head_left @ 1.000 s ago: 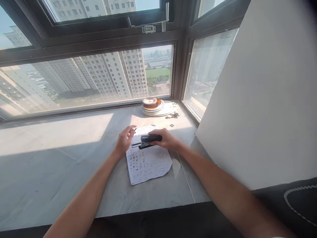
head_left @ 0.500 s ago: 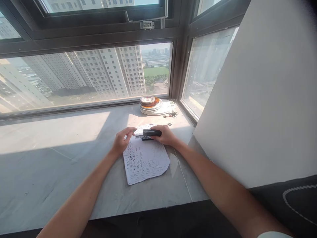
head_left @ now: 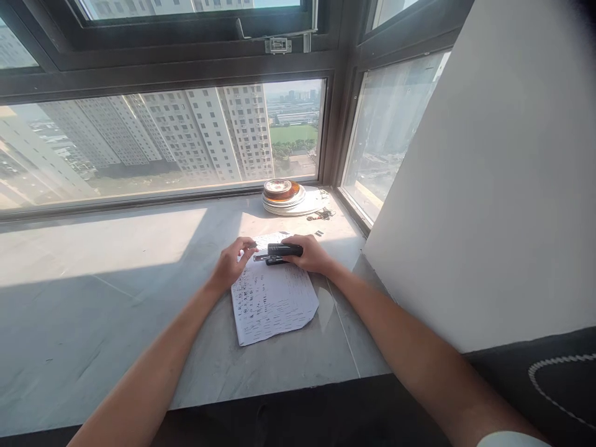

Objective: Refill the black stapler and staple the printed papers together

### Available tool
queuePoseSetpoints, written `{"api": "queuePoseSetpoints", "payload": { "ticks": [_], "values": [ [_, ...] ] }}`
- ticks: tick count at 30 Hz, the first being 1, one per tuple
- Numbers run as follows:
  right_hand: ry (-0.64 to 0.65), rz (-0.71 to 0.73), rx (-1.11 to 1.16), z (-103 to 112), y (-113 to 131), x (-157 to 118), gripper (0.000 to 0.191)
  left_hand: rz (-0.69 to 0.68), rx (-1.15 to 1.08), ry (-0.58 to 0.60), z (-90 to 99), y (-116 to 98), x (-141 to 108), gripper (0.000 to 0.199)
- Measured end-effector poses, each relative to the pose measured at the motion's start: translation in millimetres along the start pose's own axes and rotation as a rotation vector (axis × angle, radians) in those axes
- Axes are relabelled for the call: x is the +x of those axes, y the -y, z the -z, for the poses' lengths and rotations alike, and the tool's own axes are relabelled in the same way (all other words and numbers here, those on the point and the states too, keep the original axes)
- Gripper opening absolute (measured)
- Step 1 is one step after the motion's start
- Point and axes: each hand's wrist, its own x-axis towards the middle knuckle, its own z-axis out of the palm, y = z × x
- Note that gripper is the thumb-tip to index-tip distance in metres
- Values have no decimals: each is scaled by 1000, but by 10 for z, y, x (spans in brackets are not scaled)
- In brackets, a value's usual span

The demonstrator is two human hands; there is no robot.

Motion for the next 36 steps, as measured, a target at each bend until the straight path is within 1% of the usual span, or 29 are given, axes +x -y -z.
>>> {"api": "queuePoseSetpoints", "payload": {
  "ticks": [5, 10, 19, 25, 31, 36],
  "values": [
    [9, -19, -6, 5, 18, 8, 32, -155, 70, 127, -12, 85, 14, 22],
    [12, -27, 7, 11, 19, 7, 32, -228, 42, 178, -28, 118, 17, 18],
    [17, -17, 38, 7, 12, 11, 34, -246, 56, 170, -36, 111, 25, 17],
    [11, 15, 38, 10, 5, 7, 34, -270, 36, 179, -39, 87, 34, 18],
    [8, -2, 32, 4, 6, 2, 35, -225, 83, 167, -31, 45, 28, 16],
    [18, -17, 24, 4, 4, 4, 36, -207, 64, 164, -20, 12, 31, 16]
  ]
}}
